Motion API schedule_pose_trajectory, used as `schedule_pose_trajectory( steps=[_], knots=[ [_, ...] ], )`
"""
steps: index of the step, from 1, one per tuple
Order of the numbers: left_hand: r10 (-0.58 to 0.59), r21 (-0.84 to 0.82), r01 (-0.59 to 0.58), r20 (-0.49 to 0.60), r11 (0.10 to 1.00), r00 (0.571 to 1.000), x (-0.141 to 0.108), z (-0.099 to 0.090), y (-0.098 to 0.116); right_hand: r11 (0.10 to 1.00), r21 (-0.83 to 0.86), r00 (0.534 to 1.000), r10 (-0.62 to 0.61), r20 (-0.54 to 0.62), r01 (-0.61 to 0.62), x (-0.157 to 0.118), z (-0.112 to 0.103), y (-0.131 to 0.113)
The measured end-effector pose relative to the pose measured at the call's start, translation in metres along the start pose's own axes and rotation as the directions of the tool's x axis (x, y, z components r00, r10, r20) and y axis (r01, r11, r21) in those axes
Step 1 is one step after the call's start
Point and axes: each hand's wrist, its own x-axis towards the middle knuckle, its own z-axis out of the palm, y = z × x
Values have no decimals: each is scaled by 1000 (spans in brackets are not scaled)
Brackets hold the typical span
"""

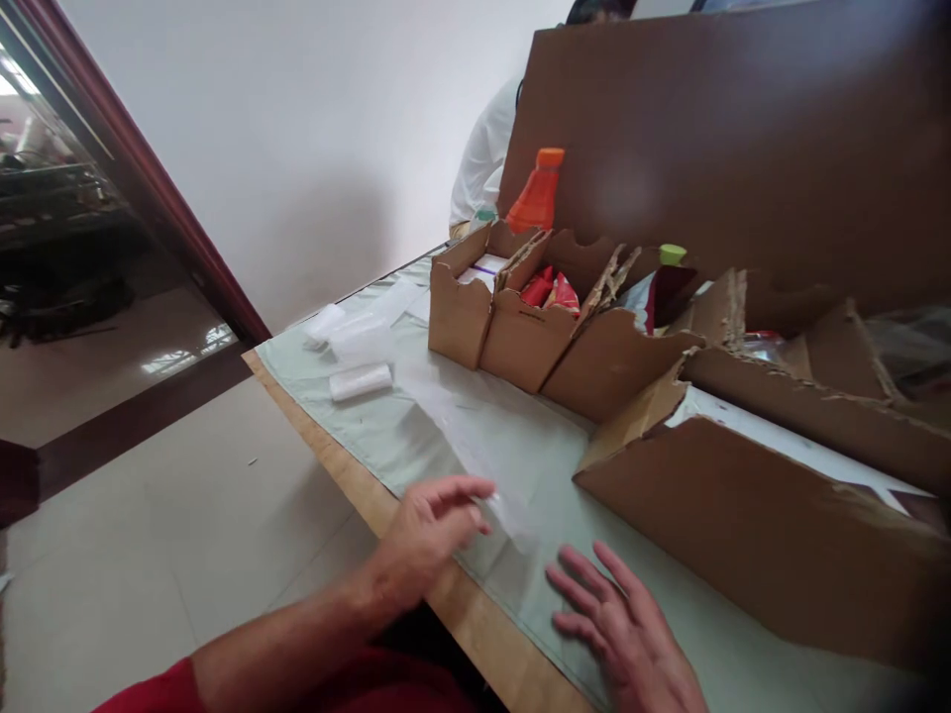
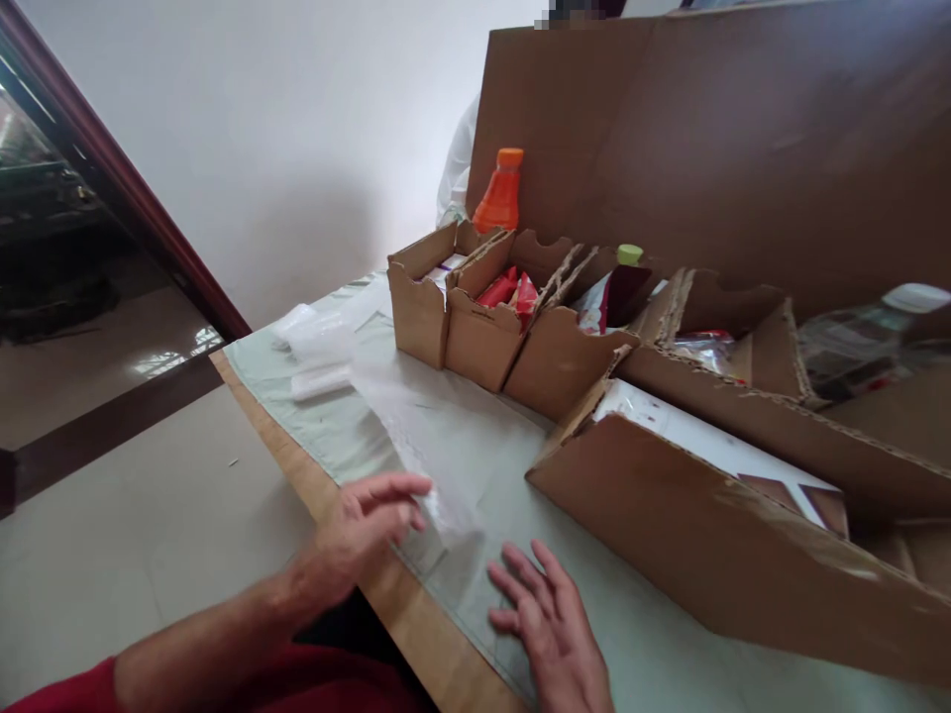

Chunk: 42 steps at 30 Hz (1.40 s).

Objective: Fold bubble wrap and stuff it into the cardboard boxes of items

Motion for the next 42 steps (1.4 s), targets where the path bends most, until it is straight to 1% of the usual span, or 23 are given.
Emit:
schedule_pose_trajectory(
  steps=[2,4,6,8,10,11,13,14,15,16,17,18,19,21,23,26,28,31,33,35,38,40,42],
  knots=[
    [-51,-155,79,172,985,984,-15,36,-19,968,215,991,126,42,-132,1,4,-8],
    [-80,-223,160,329,962,941,-28,64,-38,943,273,981,193,23,-192,-2,-1,-11],
    [-135,-146,221,446,964,885,-41,80,-51,965,213,980,177,-94,-154,-7,-12,-12],
    [-216,14,248,541,969,813,-52,85,-56,991,109,963,105,-248,-81,-15,-29,-11],
    [-242,142,197,611,970,754,-57,84,-52,999,16,933,49,-356,-47,-22,-47,-8],
    [-193,175,105,630,979,752,-58,84,-48,999,-20,920,31,-390,-43,-25,-56,-6],
    [24,216,-217,652,952,758,-54,85,-40,997,-75,903,1,-430,-36,-31,-70,0],
    [147,243,-404,673,882,725,-52,87,-37,995,-98,898,-22,-439,-24,-33,-75,4],
    [234,278,-567,707,775,667,-48,91,-35,992,-124,898,-48,-437,-7,-35,-78,7],
    [263,318,-688,757,652,599,-44,94,-34,987,-158,902,-76,-424,9,-37,-79,11],
    [235,362,-765,805,533,545,-40,98,-35,979,-202,906,-113,-409,31,-38,-79,15],
    [179,405,-808,838,429,515,-36,100,-37,966,-254,907,-154,-393,54,-39,-79,18],
    [120,445,-828,853,341,508,-31,101,-40,950,-304,904,-195,-380,76,-41,-78,20],
    [58,523,-826,837,211,545,-22,97,-44,917,-384,882,-269,-388,111,-43,-78,24],
    [82,599,-790,788,129,611,-13,84,-47,897,-428,845,-313,-433,113,-47,-79,25],
    [225,714,-697,671,64,707,-1,54,-47,890,-450,801,-323,-504,76,-51,-84,28],
    [341,787,-614,565,51,752,9,32,-46,895,-444,786,-311,-534,52,-51,-86,29],
    [458,878,-469,379,97,804,23,6,-43,899,-438,777,-296,-555,30,-51,-87,30],
    [464,907,-381,264,179,846,32,-7,-41,895,-444,771,-303,-560,30,-50,-87,30],
    [429,903,-328,189,277,883,38,-13,-37,888,-459,756,-326,-567,39,-50,-89,28],
    [388,872,-330,181,361,904,42,-13,-31,868,-494,773,-341,-535,42,-49,-97,25],
    [361,876,-345,217,339,907,42,-10,-30,836,-547,803,-351,-481,38,-47,-104,24],
    [327,894,-351,255,279,910,43,-8,-29,778,-628,816,-388,-429,39,-44,-112,23]
  ],
)
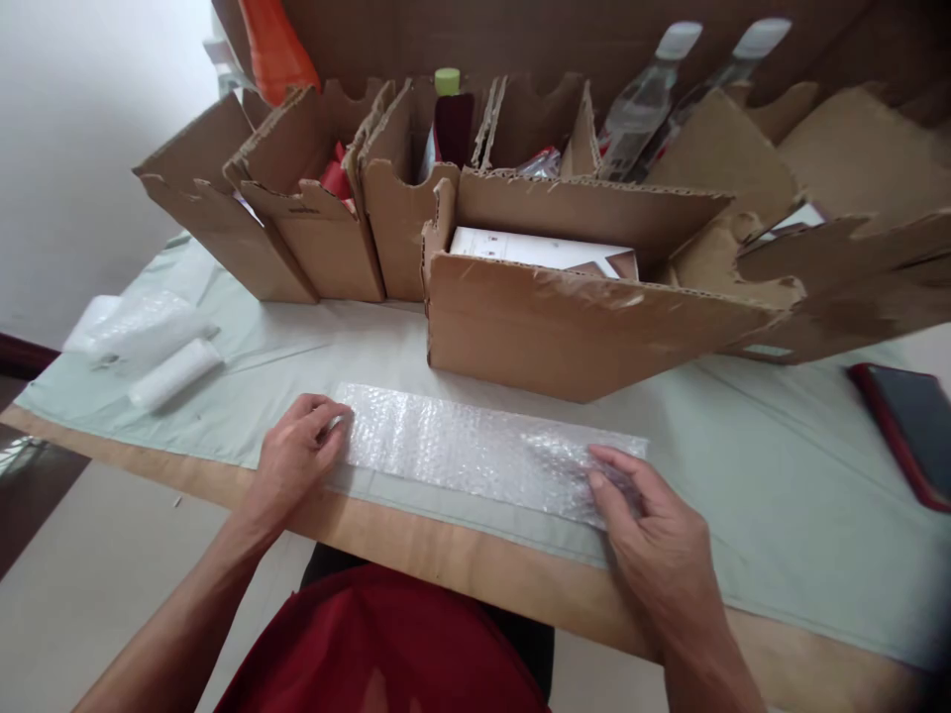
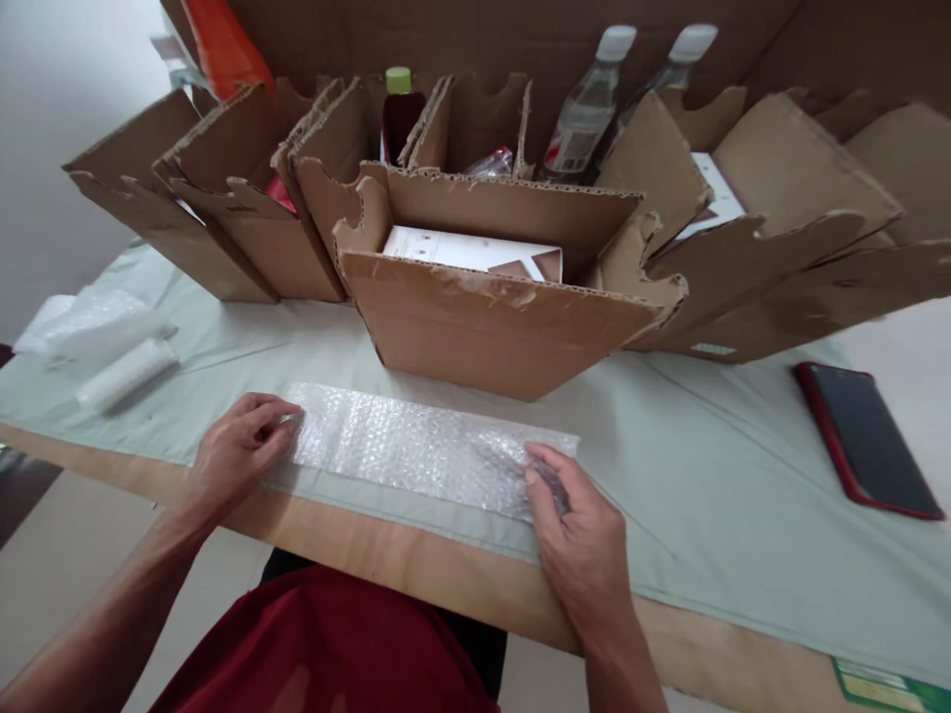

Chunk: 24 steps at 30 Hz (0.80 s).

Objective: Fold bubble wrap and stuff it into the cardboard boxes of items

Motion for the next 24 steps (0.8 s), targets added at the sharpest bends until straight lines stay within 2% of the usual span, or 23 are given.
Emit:
schedule_pose_trajectory(
  steps=[3,6,8,10,11,13,15,17,19,21,24],
  knots=[
    [49,82,-51,21,995,999,1,-2,-2,988,-135,997,-78,13,79,6,-8,9],
    [133,139,-123,-63,983,989,2,-8,-2,935,-335,991,-131,-9,120,8,-22,19],
    [213,156,-194,-114,968,970,2,-11,8,874,-471,981,-177,-78,121,8,-32,21],
    [320,146,-301,-126,942,939,1,-8,26,843,-518,965,-234,-114,144,7,-34,15],
    [386,130,-372,-109,919,916,0,-4,37,841,-508,957,-272,-101,185,7,-31,9],
    [532,90,-528,-22,844,847,-2,10,59,823,-461,931,-364,19,331,7,-14,-10],
    [646,60,-655,123,753,754,-2,27,75,770,-402,869,-453,200,495,7,15,-32],
    [678,65,-714,263,697,687,0,43,80,718,-353,796,-493,352,601,8,47,-51],
    [647,95,-717,362,690,671,4,53,72,686,-323,746,-503,436,652,8,71,-60],
    [605,123,-697,407,706,685,7,53,56,667,-324,726,-502,469,671,7,79,-55],
    [569,143,-659,390,739,724,9,42,29,657,-399,761,-470,447,640,4,64,-30]
  ],
)
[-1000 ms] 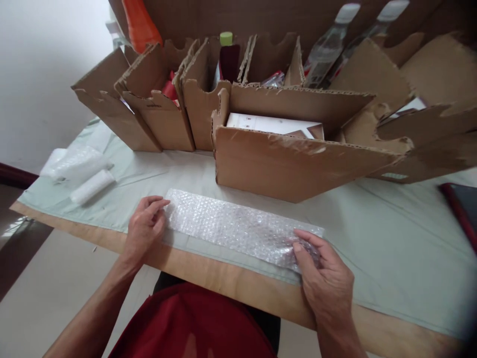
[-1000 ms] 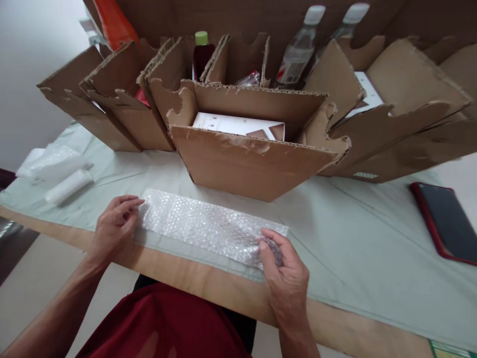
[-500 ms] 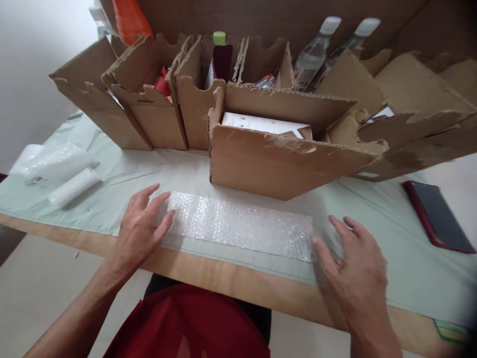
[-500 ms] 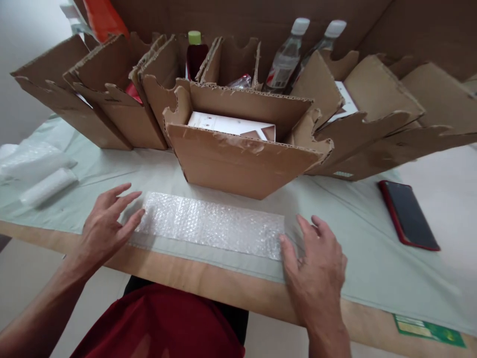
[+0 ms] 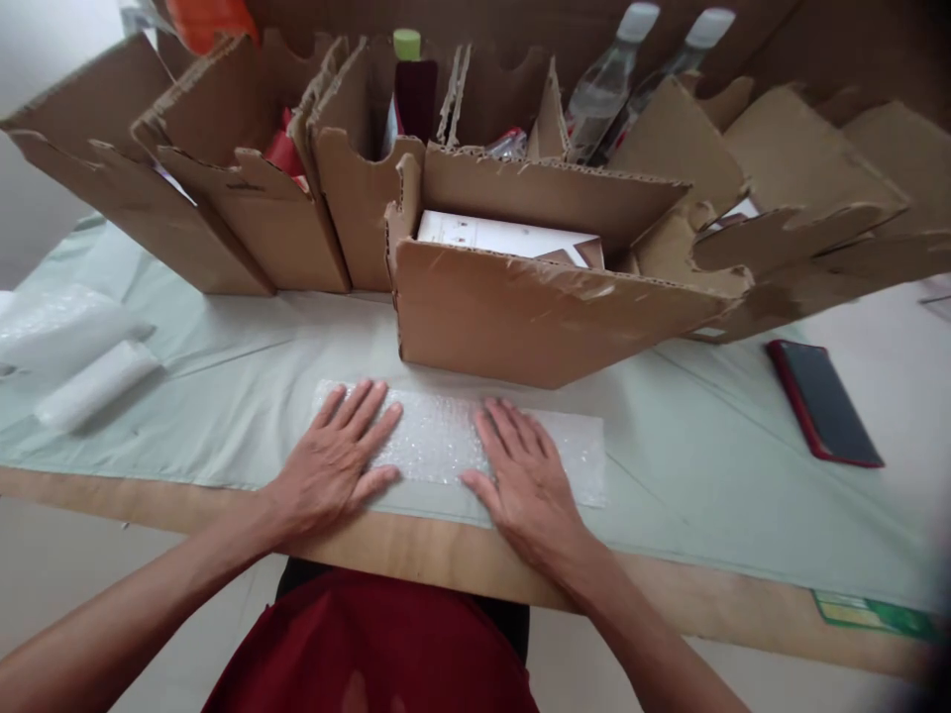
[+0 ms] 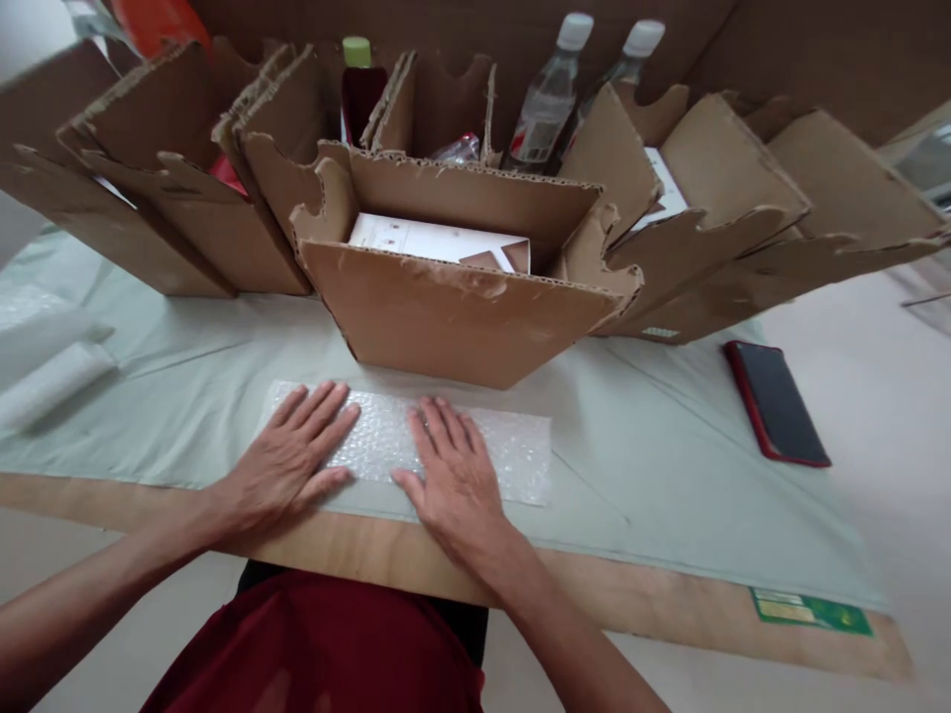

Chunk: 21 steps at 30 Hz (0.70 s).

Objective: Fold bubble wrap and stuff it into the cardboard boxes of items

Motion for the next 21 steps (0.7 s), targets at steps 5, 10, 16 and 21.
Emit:
schedule_pose_trajectory(
  steps=[5,10,16,21],
  knots=[
    [-108,-30,107,-54,994,993,-21,-4,-15,971,-124,978,199,-56,-205,-49,-11,43],
    [-155,-59,151,-67,987,986,-21,0,-12,941,-166,955,283,-91,-295,-76,-15,65],
    [-248,-176,219,-158,960,956,-34,-12,-27,941,32,902,331,-278,-336,-83,-23,95],
    [-478,-128,462,-321,877,818,-42,-21,-40,939,131,897,342,-280,-317,-57,-20,107]
  ],
)
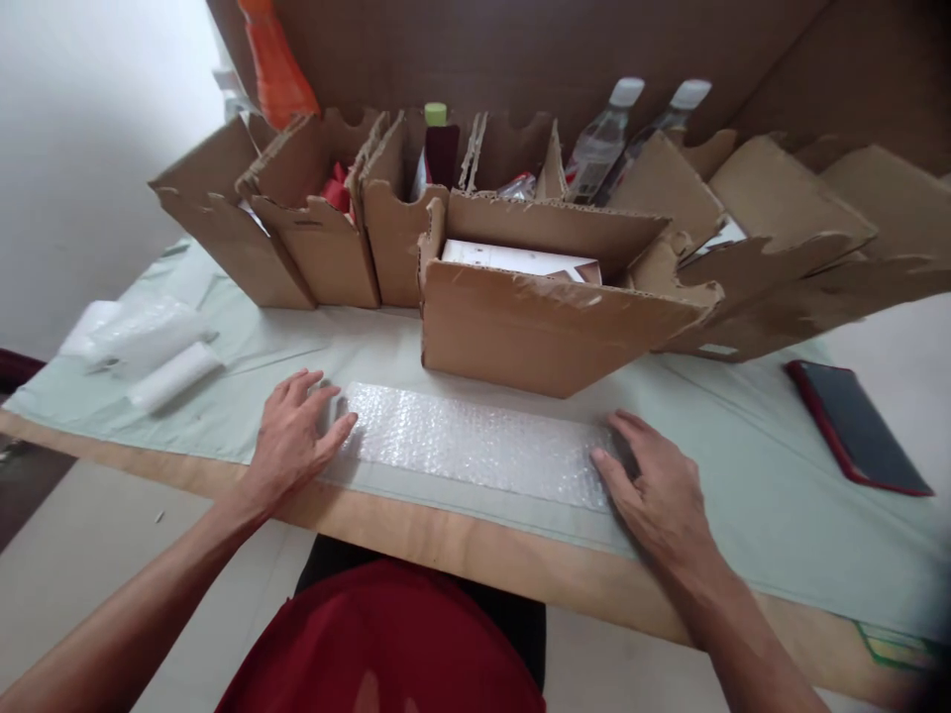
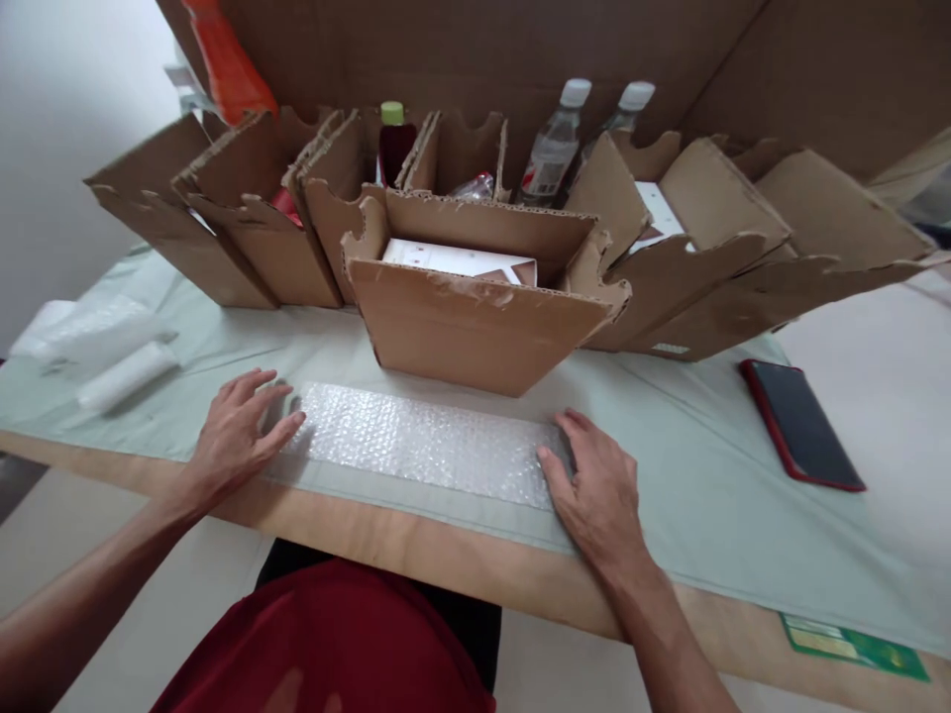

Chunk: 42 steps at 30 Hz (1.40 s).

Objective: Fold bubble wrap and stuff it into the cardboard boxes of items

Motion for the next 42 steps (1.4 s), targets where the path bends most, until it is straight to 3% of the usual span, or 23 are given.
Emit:
schedule_pose_trajectory(
  steps=[4,7,12,16,18,20,22,26,29,31,35,38,40,42],
  knots=[
    [-73,-52,74,21,996,997,3,14,12,1000,16,997,25,78,-26,16,7,-9],
    [-145,-215,148,31,965,989,7,18,25,993,70,990,83,111,-91,18,-6,-19],
    [-210,-381,229,91,896,974,28,-15,21,926,239,948,247,203,-292,-8,-37,-53],
    [-172,-218,187,86,958,981,76,-44,1,858,470,966,99,239,-205,-43,-32,-114],
    [-111,-83,122,121,989,986,107,-46,-5,750,647,961,-58,271,-137,-56,-18,-153],
    [-57,-33,64,174,997,983,136,-36,-5,603,784,927,-191,323,-149,-65,-1,-190],
    [-17,-43,27,202,999,979,160,-17,0,511,825,887,-229,401,-241,-72,15,-217],
    [20,-57,-8,212,998,977,179,21,13,496,780,855,-131,502,-382,-87,35,-237],
    [6,-61,3,143,998,990,161,31,15,474,763,841,-80,534,-439,-94,37,-234],
    [16,-85,-9,84,996,996,132,25,9,441,746,806,-81,587,-499,-92,32,-231],
    [140,-334,-133,-5,933,990,44,-14,-8,286,668,659,-140,739,-687,-82,20,-229],
    [209,-584,-36,232,811,950,-19,-48,-16,38,598,572,-248,782,-800,-70,14,-229],
    [178,-690,115,339,714,924,-47,-62,-18,-86,578,577,-274,769,-811,-59,12,-231],
    [140,-741,198,367,642,920,-60,-65,-18,-140,599,614,-246,750,-788,-46,10,-232]
  ],
)
